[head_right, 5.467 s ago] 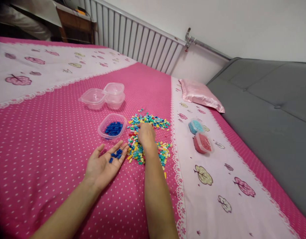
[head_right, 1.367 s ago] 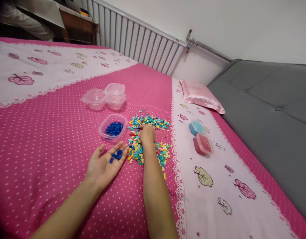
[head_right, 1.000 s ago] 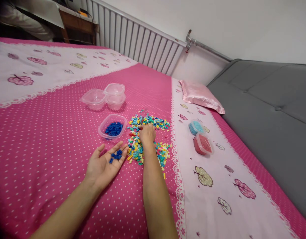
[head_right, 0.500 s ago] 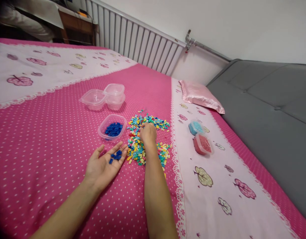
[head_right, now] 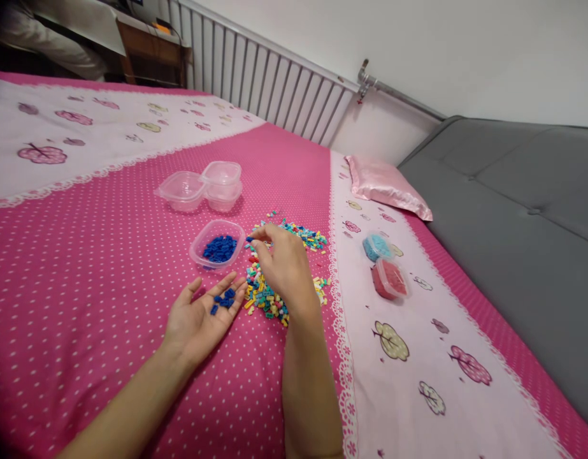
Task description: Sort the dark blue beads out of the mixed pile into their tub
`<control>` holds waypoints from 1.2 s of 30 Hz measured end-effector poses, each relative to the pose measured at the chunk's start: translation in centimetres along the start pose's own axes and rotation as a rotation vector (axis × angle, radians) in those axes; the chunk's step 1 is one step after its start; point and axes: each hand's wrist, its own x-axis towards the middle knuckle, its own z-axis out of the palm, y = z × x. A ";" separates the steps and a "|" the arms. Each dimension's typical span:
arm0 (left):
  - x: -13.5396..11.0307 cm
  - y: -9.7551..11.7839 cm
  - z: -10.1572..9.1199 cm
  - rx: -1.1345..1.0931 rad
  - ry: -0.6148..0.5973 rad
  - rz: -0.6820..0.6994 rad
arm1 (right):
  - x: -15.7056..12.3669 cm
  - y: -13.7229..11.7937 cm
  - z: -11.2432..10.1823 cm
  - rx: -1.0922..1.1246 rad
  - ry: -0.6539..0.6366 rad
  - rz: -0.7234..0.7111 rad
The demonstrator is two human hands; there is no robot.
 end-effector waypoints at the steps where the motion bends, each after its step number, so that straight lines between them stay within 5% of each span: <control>1: 0.0 0.0 0.0 0.003 -0.005 0.000 | -0.3 -0.4 -0.2 0.013 -0.028 -0.033; 15: 0.3 0.0 -0.4 -0.014 -0.072 -0.014 | -2.2 -2.8 -1.1 0.029 -0.225 -0.220; 21: 0.2 0.1 -0.2 -0.024 -0.044 -0.024 | -2.1 -2.8 -1.1 0.042 -0.170 -0.178; 28: 0.1 0.1 0.0 -0.013 -0.001 -0.010 | 0.4 1.7 0.4 -0.212 0.105 0.162; 36: 0.2 0.1 -0.2 -0.007 0.000 -0.015 | 2.5 8.1 5.8 -0.426 -0.082 0.378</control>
